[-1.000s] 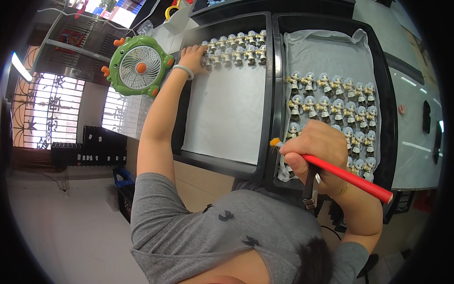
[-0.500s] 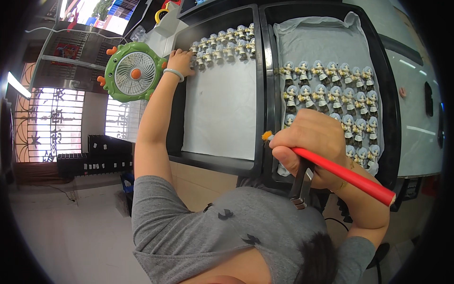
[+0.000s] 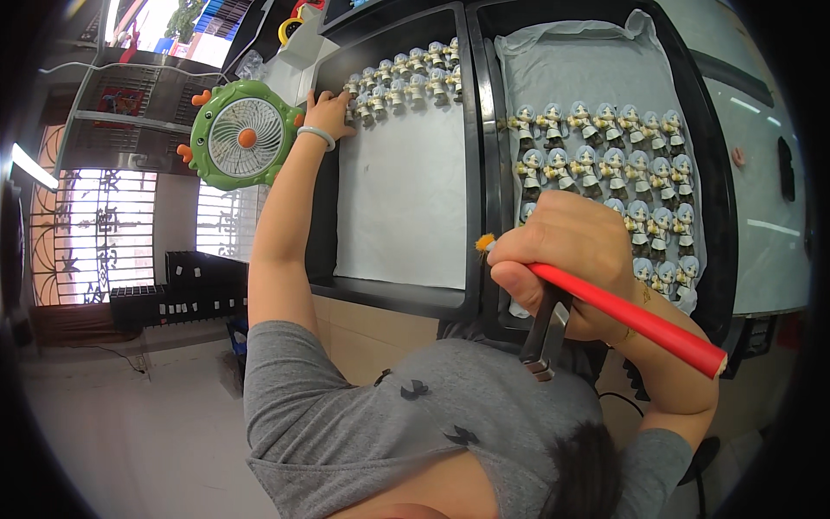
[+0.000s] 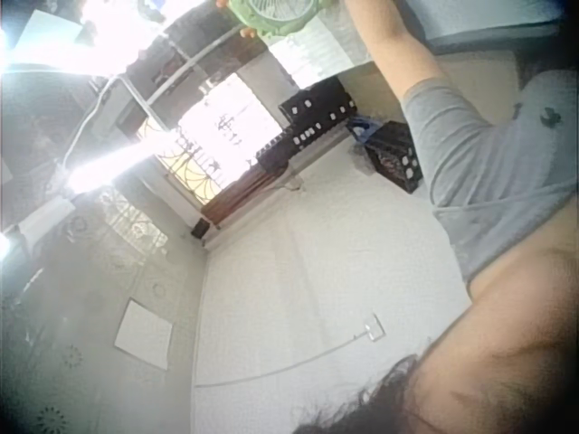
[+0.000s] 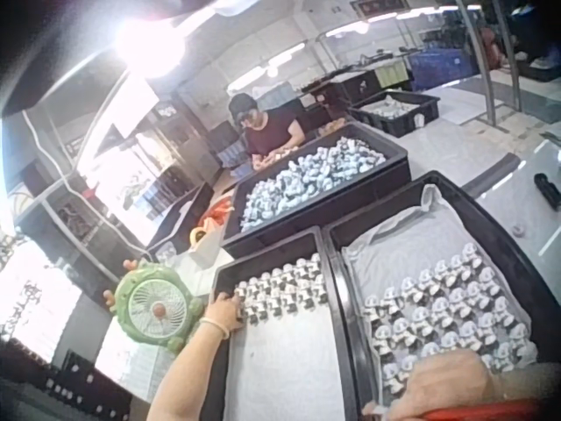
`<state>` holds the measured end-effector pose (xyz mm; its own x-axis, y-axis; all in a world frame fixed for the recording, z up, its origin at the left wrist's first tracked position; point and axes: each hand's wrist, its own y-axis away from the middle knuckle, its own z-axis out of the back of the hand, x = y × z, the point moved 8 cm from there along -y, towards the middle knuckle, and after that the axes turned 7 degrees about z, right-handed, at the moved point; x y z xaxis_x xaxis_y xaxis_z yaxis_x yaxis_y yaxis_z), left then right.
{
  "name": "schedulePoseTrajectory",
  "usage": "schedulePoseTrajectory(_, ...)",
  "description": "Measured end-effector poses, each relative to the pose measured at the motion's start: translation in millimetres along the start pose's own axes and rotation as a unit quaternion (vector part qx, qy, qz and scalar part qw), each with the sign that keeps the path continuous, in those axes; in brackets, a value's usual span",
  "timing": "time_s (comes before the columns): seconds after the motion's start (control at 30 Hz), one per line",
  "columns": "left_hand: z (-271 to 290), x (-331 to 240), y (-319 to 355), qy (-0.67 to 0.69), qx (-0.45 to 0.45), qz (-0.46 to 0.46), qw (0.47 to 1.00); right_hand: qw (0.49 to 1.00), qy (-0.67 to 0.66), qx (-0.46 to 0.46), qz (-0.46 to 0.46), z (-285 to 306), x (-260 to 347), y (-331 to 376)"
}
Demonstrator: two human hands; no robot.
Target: The person paints small figurines with a red-handled brush, applying gold paint to details. They pick up figurines from a tray, paint them, and place them back in the tray. The person occasionally wipes the figurines with a tissue.
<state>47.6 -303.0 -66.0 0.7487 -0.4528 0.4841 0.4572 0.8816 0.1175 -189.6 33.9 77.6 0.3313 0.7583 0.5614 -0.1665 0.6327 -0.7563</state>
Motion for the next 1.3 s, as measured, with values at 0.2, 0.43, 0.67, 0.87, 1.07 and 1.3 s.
schedulePoseTrajectory(0.2,4.1,2.5,0.3,0.024,0.026,0.051,0.998,1.000,0.000,-0.004,0.003,-1.4,0.2,0.3)
schedulePoseTrajectory(0.43,16.8,-4.5,9.2,0.062,-0.049,0.041,0.996,1.000,-0.007,-0.001,-0.007,-1.0,-1.5,0.6)
schedulePoseTrajectory(0.67,7.8,-11.8,5.1,0.104,-0.024,0.008,0.994,1.000,-0.007,-0.010,-0.007,-1.5,-2.8,1.8)
schedulePoseTrajectory(0.87,10.4,-3.1,11.5,0.067,-0.043,0.037,0.996,1.000,-0.006,-0.006,-0.005,-4.1,-0.4,-0.2)
schedulePoseTrajectory(1.07,38.0,-11.7,10.5,0.049,-0.108,0.018,0.993,0.999,0.000,-0.023,0.038,6.0,6.3,0.8)
schedulePoseTrajectory(1.3,120.1,-69.6,86.4,0.238,-0.225,-0.115,0.938,0.998,0.042,-0.043,0.028,0.4,-0.2,12.2)
